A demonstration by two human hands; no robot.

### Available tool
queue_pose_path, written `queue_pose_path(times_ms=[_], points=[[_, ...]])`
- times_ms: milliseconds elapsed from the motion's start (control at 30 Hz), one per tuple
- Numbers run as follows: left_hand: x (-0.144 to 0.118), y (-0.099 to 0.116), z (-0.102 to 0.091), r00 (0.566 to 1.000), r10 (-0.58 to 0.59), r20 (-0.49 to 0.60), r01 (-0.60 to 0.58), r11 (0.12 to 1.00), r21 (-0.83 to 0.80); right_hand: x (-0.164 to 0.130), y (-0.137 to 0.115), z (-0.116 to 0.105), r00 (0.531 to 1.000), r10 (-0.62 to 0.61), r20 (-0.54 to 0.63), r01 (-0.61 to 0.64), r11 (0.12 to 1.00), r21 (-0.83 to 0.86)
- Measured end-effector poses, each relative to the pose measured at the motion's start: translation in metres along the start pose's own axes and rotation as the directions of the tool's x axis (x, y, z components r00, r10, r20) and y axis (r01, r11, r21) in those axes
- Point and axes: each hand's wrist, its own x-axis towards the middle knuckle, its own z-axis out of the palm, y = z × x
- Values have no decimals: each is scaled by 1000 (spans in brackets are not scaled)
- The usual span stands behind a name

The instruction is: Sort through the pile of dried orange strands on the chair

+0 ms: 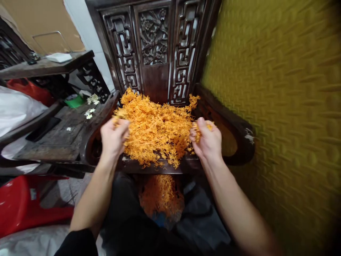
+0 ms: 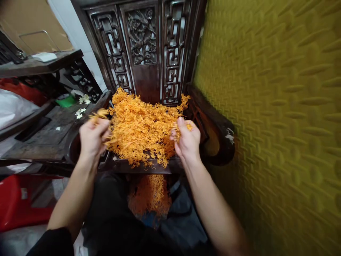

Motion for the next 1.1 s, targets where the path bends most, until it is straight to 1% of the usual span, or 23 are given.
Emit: queue_pose_path(times_ms=[67, 100, 167, 233, 267, 333, 367, 400, 433, 467, 533, 567, 600, 667, 700, 767, 800, 867, 933, 967, 1000, 1033, 1100], points=[[-7, -1, 6, 965, -128, 228, 101, 987, 128, 0, -1, 0, 990, 96, 100, -94, 995, -22], [-12, 0, 9, 923, -186, 337, 127, 974, 188, -2, 0, 2, 976, 148, 163, -143, 989, -41], [-19, 1, 16, 809, -281, 515, 150, 948, 282, -7, 4, 5, 933, 244, 264, -231, 970, -77], [-23, 3, 20, 679, -358, 641, 137, 919, 369, -13, 7, 7, 875, 341, 343, -319, 940, -119], [-24, 4, 21, 628, -382, 678, 117, 907, 404, -16, 10, 8, 837, 390, 383, -359, 921, -153], [-24, 3, 23, 569, -402, 717, 80, 895, 439, -21, 14, 10, 747, 479, 461, -409, 878, -250], [-24, 3, 24, 556, -407, 725, 72, 892, 446, -23, 16, 11, 718, 505, 479, -408, 863, -298], [-24, 2, 25, 556, -407, 724, 67, 891, 450, -24, 18, 13, 719, 503, 480, -383, 863, -330], [-25, 2, 25, 564, -406, 719, 61, 889, 455, -24, 18, 14, 756, 466, 460, -338, 879, -336], [-25, 2, 25, 570, -405, 715, 53, 887, 459, -21, 18, 14, 815, 397, 421, -279, 907, -316], [-27, 4, 24, 549, -405, 732, 29, 884, 467, -10, 12, 9, 936, 193, 295, -128, 965, -227], [-28, 5, 22, 521, -407, 750, 17, 884, 467, -2, 8, 4, 970, 99, 223, -59, 982, -179], [-28, 5, 21, 482, -414, 772, 5, 883, 470, 5, 4, -1, 985, 30, 170, -5, 989, -146], [-28, 4, 20, 434, -446, 783, -11, 866, 500, 12, -3, -9, 992, -56, 110, 71, 988, -134], [-27, 3, 21, 431, -471, 770, -10, 850, 526, 10, -4, -12, 987, -77, 144, 103, 978, -181], [-26, -1, 23, 435, -519, 736, 6, 819, 574, -3, -1, -11, 933, -8, 359, 141, 928, -344], [-25, -3, 24, 446, -531, 720, 17, 809, 587, -12, 2, -7, 881, 7, 472, 226, 872, -434], [-25, -7, 27, 463, -540, 703, 19, 799, 601, -28, 8, 1, 741, -3, 672, 471, 715, -517], [-26, -8, 29, 461, -545, 700, 3, 790, 613, -34, 11, 9, 612, -73, 787, 679, 559, -476], [-27, -8, 31, 452, -544, 707, -10, 789, 614, -34, 10, 11, 580, -120, 805, 734, 504, -454], [-29, -8, 32, 432, -543, 720, -27, 790, 612, -30, 7, 11, 580, -186, 793, 764, 463, -450], [-30, -7, 32, 410, -542, 733, -43, 791, 610, -25, 4, 10, 603, -263, 753, 772, 429, -469], [-31, -5, 34, 379, -546, 747, -69, 788, 612, -14, -5, 4, 677, -407, 613, 736, 400, -546]])
